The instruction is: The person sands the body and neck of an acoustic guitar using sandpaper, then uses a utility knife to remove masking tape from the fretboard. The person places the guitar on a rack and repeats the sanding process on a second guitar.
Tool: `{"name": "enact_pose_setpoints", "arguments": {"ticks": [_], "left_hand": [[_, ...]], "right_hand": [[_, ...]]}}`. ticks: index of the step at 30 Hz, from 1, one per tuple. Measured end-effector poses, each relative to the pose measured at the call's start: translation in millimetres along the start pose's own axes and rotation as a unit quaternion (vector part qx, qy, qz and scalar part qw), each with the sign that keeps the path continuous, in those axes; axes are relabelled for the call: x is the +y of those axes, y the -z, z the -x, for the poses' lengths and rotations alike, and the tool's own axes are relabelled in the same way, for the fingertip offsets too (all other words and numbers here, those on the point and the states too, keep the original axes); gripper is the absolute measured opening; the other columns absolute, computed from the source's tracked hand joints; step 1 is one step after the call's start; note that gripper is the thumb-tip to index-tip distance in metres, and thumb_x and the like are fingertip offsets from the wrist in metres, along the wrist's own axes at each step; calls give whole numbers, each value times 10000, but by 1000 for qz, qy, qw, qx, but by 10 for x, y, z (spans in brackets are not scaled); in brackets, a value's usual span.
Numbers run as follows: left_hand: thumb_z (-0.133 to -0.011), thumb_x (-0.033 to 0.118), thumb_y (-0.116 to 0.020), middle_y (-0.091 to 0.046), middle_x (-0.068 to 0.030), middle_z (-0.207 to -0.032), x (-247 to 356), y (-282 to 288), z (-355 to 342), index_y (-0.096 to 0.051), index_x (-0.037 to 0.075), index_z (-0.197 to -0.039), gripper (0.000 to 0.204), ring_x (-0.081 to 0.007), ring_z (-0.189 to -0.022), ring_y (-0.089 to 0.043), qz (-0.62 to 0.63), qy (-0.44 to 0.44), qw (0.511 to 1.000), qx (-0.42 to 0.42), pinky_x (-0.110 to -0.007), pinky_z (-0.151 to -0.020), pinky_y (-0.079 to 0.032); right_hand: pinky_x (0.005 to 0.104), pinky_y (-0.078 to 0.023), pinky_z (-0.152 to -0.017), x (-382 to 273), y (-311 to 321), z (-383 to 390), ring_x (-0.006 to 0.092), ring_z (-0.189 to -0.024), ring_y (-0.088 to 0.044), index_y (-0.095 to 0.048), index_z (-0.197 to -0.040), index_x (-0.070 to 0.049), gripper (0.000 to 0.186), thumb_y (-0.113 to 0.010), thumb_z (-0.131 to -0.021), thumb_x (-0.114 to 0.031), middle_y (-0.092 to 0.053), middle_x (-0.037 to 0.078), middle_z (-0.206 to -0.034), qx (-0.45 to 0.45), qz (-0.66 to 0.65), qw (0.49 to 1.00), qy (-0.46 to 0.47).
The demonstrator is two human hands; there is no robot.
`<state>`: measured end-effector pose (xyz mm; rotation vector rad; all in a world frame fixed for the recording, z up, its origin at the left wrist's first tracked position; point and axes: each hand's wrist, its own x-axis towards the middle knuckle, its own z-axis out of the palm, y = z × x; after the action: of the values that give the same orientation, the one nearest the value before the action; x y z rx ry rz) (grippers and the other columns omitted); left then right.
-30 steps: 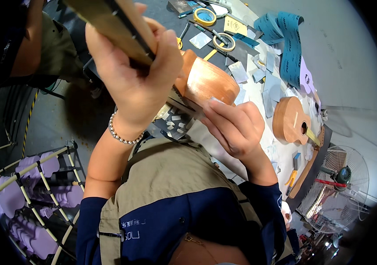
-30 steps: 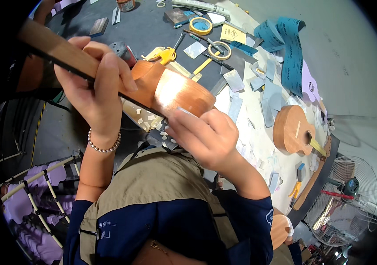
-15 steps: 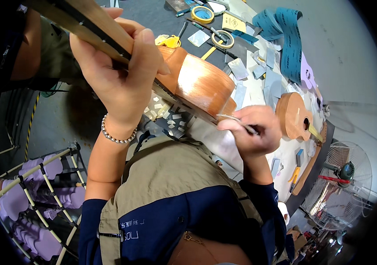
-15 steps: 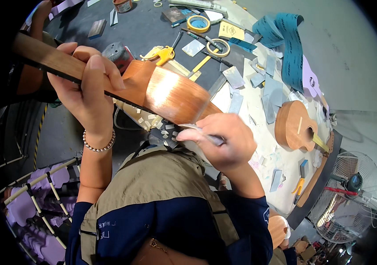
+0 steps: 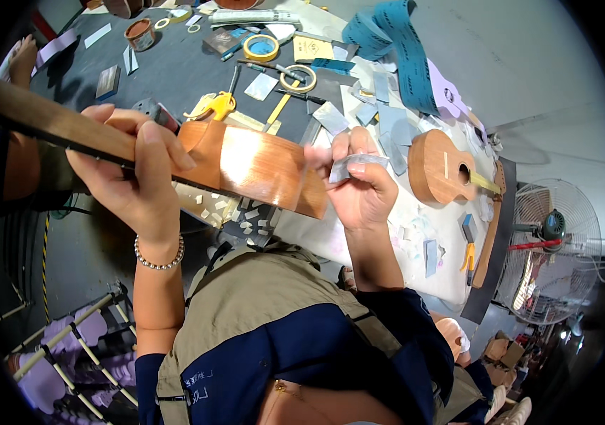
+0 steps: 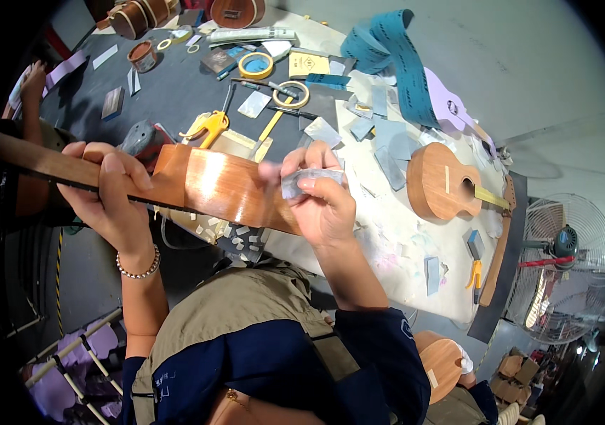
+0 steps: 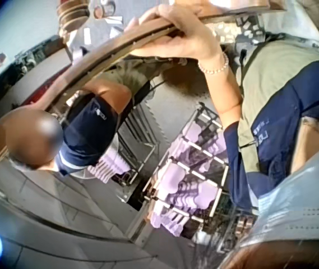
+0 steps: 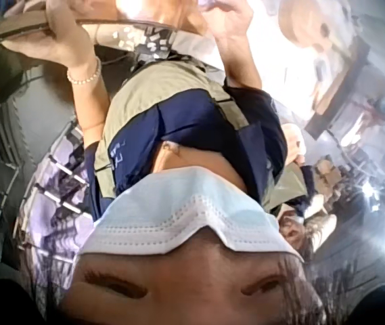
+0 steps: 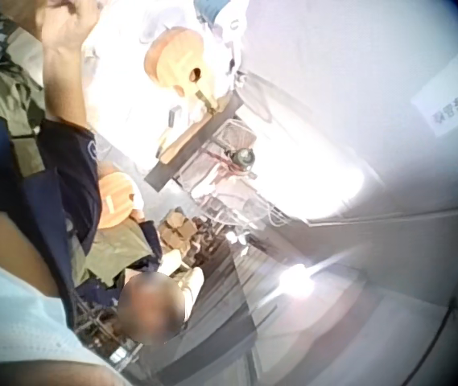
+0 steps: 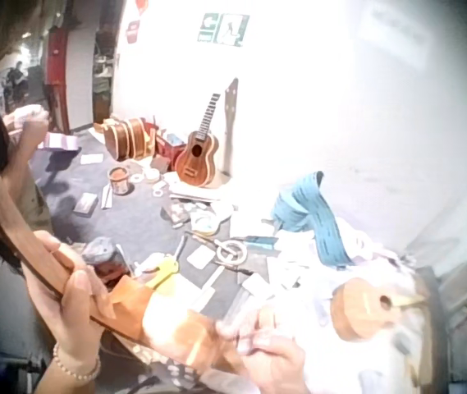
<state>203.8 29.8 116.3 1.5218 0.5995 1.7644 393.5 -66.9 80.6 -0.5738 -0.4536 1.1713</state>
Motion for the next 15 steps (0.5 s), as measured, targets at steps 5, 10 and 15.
{"name": "enact_pose_setpoints", "arguments": {"ticks": [5, 10, 15], "left_hand": [[-856, -71, -461, -519, -87, -731, -11, -19, 4, -326, 4, -1153, 335, -95, -485, -507, -3, -20, 1000, -12, -210, -502, -430], [-840, -71, -486, -527, -87, -749, -5, -3, 16, -327, 3, -1159, 364, -102, -494, -518, 14, -7, 1000, -2, -200, -486, -427], [-819, -100, -505, -543, -101, -766, 7, -49, 16, -324, 4, -1143, 385, -108, -494, -531, 10, -3, 1000, -1, -203, -450, -436]], "right_hand": [[332, -446, -675, -95, 240, 7, 233, -670, -554, -390, -786, -100, 175, -544, -715, -58, -534, 131, -779, -72, 7, 996, -58], [276, -403, -665, -67, 106, 8, 178, -727, -487, -390, -846, -84, 345, -692, -760, -228, -471, 68, -798, -75, 270, 960, -7], [324, -389, -710, 8, -176, 112, 244, -769, -476, -432, -955, -59, 512, -784, -685, -314, -466, 88, -884, -164, 638, 734, 167]]}}
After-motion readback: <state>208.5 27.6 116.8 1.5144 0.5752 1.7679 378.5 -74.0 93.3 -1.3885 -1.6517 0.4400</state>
